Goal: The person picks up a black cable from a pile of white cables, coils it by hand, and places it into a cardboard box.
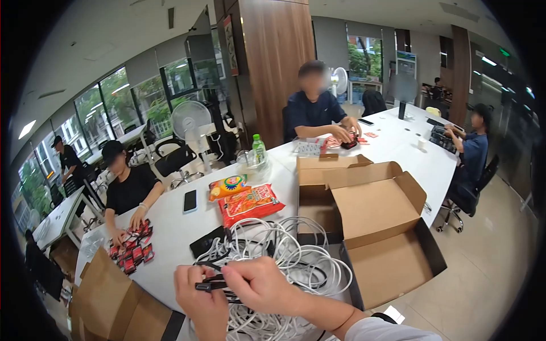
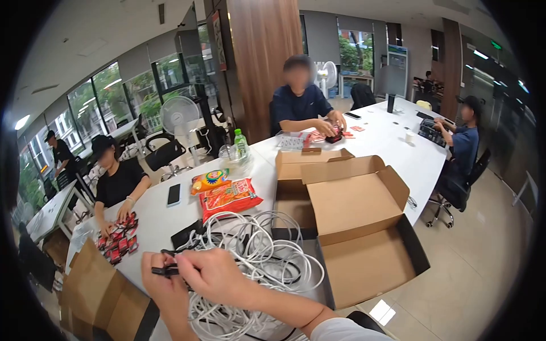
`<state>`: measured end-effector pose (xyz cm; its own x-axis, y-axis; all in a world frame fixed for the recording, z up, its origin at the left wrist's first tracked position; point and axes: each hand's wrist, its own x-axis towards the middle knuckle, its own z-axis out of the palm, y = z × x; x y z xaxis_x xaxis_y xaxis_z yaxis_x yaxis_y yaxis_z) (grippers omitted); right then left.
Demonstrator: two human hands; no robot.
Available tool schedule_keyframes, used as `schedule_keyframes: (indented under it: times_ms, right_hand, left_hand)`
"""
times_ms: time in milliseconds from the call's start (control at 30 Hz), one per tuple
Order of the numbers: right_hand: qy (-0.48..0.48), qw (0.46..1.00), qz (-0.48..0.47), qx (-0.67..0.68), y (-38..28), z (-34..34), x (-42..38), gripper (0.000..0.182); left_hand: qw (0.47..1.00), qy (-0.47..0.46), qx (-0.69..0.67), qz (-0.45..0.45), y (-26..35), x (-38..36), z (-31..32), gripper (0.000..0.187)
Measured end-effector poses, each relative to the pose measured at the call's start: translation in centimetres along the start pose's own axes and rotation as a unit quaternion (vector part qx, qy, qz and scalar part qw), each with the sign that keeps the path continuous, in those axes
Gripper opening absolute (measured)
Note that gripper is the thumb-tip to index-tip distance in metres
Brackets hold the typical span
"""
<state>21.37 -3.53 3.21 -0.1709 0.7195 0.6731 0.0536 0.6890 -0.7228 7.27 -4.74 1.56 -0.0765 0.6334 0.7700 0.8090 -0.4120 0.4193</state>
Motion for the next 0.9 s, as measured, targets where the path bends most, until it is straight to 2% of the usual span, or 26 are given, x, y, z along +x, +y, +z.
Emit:
schedule_keyframes:
  times_ms: [33, 133, 167, 267, 300, 400, 533, 600, 700, 733, 833, 867, 900]
  right_hand:
    - [-0.004, 1.000, 0.006, -0.001, -0.1, 0.1, -0.3, 0.026]
    - [-0.025, 1.000, 0.010, 0.002, 0.1, -0.1, -0.3, 0.026]
    - [-0.022, 1.000, 0.005, 0.007, 0.0, -0.1, -0.2, 0.026]
    - [-0.017, 1.000, 0.002, 0.005, -0.3, -0.1, -0.4, 0.027]
    - [-0.024, 1.000, -0.005, -0.004, -0.3, -0.2, -0.4, 0.027]
    - [-0.009, 1.000, -0.014, -0.025, -0.6, -0.3, -0.4, 0.026]
    - [-0.019, 0.999, -0.031, -0.038, -0.5, -0.6, -0.5, 0.024]
    - [-0.012, 0.999, -0.027, -0.033, -0.4, -0.2, -1.0, 0.022]
    - [-0.026, 0.998, -0.028, -0.046, -1.1, -0.7, -0.5, 0.019]
    - [-0.028, 0.999, -0.015, -0.041, -1.2, -0.5, -0.7, 0.019]
    - [-0.024, 0.999, -0.021, -0.015, -1.0, -0.1, -0.9, 0.019]
    - [-0.019, 1.000, -0.017, -0.001, -1.2, 0.2, -0.8, 0.021]
    - [-0.016, 0.998, -0.050, -0.023, -0.9, 0.6, -0.9, 0.023]
  left_hand:
    - [0.999, 0.008, 0.046, 0.020, 0.0, -0.3, -0.1, 0.004]
    - [0.999, 0.043, -0.027, -0.003, 0.4, -0.3, 0.5, 0.006]
    - [0.998, 0.051, -0.024, 0.021, -0.1, -0.3, 0.7, 0.008]
    - [0.991, 0.031, -0.121, 0.049, -1.2, -0.4, 1.0, 0.011]
    - [0.969, 0.041, -0.232, 0.070, -1.4, 0.0, 1.9, 0.017]
    - [0.933, -0.019, -0.349, -0.089, -0.5, -0.9, 1.7, 0.020]
    - [0.949, -0.156, -0.273, 0.004, -3.1, -0.9, 0.7, 0.024]
    - [0.931, -0.146, -0.334, -0.024, -2.5, -1.0, 0.6, 0.007]
    - [0.916, -0.104, -0.384, -0.050, -0.5, -0.2, 0.9, 0.006]
    - [0.913, -0.097, -0.392, -0.052, -0.2, 0.1, 0.8, 0.008]
    - [0.892, -0.077, -0.423, -0.142, 1.0, -0.3, 0.1, 0.022]
    - [0.907, -0.072, -0.406, -0.083, -0.4, -0.2, 0.7, 0.045]
    - [0.909, -0.040, -0.398, -0.114, -1.0, -0.8, 1.3, 0.050]
